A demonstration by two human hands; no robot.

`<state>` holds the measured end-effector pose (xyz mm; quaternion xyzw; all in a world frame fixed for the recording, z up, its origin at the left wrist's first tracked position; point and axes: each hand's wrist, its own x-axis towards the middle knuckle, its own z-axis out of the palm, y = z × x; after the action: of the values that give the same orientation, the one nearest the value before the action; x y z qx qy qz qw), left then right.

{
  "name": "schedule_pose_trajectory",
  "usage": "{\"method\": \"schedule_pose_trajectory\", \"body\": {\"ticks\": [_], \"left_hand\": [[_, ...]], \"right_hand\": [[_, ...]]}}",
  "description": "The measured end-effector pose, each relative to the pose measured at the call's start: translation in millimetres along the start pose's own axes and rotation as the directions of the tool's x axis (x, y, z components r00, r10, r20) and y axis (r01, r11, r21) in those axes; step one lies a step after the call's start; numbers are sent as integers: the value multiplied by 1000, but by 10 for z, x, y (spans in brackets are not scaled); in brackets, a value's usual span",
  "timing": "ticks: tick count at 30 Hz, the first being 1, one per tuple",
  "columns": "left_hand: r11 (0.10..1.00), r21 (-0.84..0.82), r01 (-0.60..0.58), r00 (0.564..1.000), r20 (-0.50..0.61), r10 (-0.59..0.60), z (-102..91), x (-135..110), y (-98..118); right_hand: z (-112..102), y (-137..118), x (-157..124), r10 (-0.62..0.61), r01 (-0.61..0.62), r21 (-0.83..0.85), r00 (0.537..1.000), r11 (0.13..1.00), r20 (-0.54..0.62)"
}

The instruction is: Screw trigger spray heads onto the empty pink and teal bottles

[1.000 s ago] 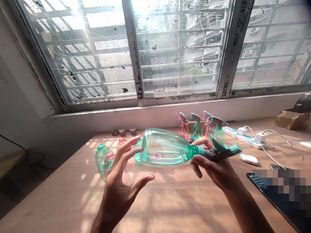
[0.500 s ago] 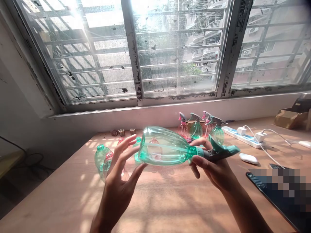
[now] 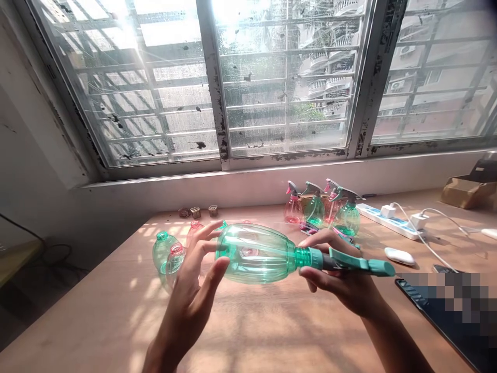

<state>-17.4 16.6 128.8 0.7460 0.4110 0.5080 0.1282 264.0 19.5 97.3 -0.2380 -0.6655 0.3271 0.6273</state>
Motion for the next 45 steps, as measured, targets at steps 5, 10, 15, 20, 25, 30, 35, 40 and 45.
{"method": "schedule_pose_trajectory", "body": {"ticks": [5, 10, 15, 20, 25, 30, 35, 40, 45], "left_hand": [[980, 83, -183, 981, -44, 187, 23, 5, -58], [973, 99, -211, 976, -39, 215, 42, -24, -17], [992, -40, -120, 992, -38, 118, 8, -48, -20], [991, -33, -130, 991, -49, 128, 8, -24, -65], [955, 76, -287, 953, -82, 292, 32, -33, -40], [974, 17, -227, 973, -49, 227, 2, -87, -57], [994, -13, -110, 989, -98, 108, -19, -111, -125], [990, 20, -139, 988, -66, 140, 4, -75, -83], [954, 78, -289, 948, -115, 297, 57, -28, 5]], "right_hand": [[-49, 73, 9, 28, -29, 53, 1000, 998, 12], [-40, 52, -10, 33, -33, 65, 999, 997, 0], [41, -37, 2, 7, -7, 38, 1000, 999, 9], [61, -20, 31, 3, -3, 15, 1000, 1000, -15], [13, 40, 9, 17, -16, 54, 1000, 998, -22], [32, -2, 0, 12, -10, 54, 1000, 998, -24], [66, -55, 2, 11, -10, 35, 1000, 999, -24], [39, 7, 2, 31, -29, 29, 997, 999, -66], [-43, 115, -1, 44, -42, 169, 999, 985, -11]]}}
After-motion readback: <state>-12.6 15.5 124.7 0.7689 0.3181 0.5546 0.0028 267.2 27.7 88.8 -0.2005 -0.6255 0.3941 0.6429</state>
